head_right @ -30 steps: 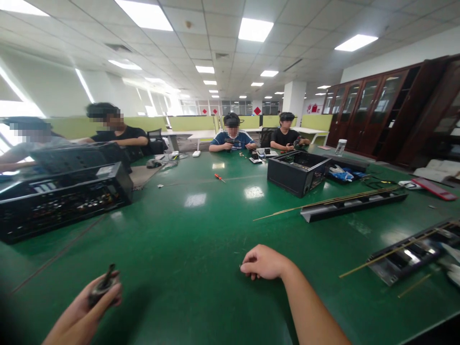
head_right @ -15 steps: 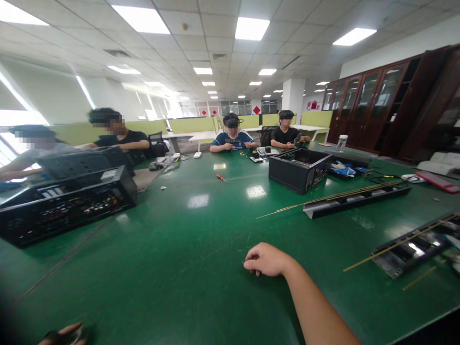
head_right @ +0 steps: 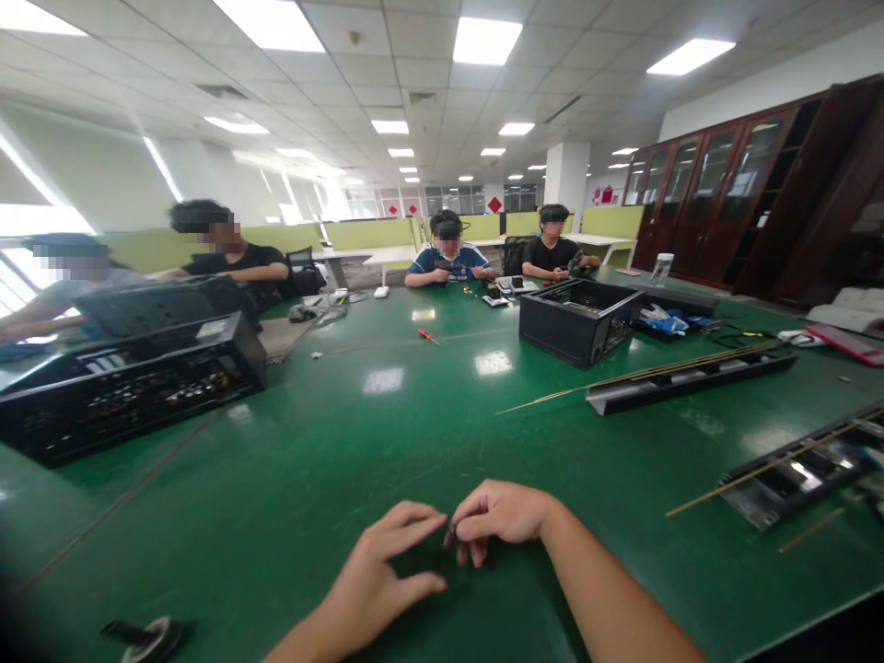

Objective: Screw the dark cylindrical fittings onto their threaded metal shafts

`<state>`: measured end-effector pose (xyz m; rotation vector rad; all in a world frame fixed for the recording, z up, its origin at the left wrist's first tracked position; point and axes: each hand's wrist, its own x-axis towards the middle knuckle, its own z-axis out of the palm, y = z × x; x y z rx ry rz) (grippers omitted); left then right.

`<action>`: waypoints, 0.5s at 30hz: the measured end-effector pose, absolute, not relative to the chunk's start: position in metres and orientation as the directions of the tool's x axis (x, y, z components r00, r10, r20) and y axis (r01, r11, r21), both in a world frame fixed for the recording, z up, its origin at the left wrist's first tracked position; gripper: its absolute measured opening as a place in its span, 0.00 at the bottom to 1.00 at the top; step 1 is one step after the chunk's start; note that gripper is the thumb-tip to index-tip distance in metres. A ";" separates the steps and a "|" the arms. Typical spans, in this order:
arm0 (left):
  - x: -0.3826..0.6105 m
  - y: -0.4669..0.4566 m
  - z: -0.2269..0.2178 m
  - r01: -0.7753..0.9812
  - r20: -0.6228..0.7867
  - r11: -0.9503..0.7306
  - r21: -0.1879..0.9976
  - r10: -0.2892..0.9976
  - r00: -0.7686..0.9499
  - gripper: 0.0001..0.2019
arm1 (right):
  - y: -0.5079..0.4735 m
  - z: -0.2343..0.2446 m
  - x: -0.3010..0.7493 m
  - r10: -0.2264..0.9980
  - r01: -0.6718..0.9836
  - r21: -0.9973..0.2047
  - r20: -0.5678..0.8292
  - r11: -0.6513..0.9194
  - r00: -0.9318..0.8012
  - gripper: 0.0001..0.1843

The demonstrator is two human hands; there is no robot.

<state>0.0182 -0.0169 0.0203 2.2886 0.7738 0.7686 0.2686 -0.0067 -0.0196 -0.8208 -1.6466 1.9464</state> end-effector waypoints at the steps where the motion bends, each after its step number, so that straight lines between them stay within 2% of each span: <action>1: 0.036 -0.013 0.017 0.280 0.329 -0.638 0.718 0.665 0.671 0.18 | -0.007 -0.020 0.269 0.688 0.022 -0.985 -0.137 -0.173 -0.713 0.23; 4: 0.068 -0.007 0.007 0.196 0.367 -0.573 0.796 0.714 0.596 0.08 | -0.006 -0.018 0.270 0.735 -0.003 -0.989 -0.109 -0.149 -0.669 0.24; 10: 0.050 -0.002 0.015 0.188 0.394 -0.513 0.838 0.805 0.443 0.09 | -0.003 -0.021 0.260 0.791 -0.015 -0.988 -0.111 -0.151 -0.602 0.29; 13: -0.003 -0.001 0.034 0.341 0.394 -0.455 0.822 0.888 0.236 0.12 | -0.004 -0.022 0.256 0.810 -0.017 -0.982 -0.147 -0.190 -0.567 0.31; 15: -0.051 -0.005 0.047 0.546 0.477 -0.413 0.729 0.879 0.029 0.12 | -0.004 -0.021 0.256 0.804 -0.003 -0.981 -0.155 -0.192 -0.574 0.28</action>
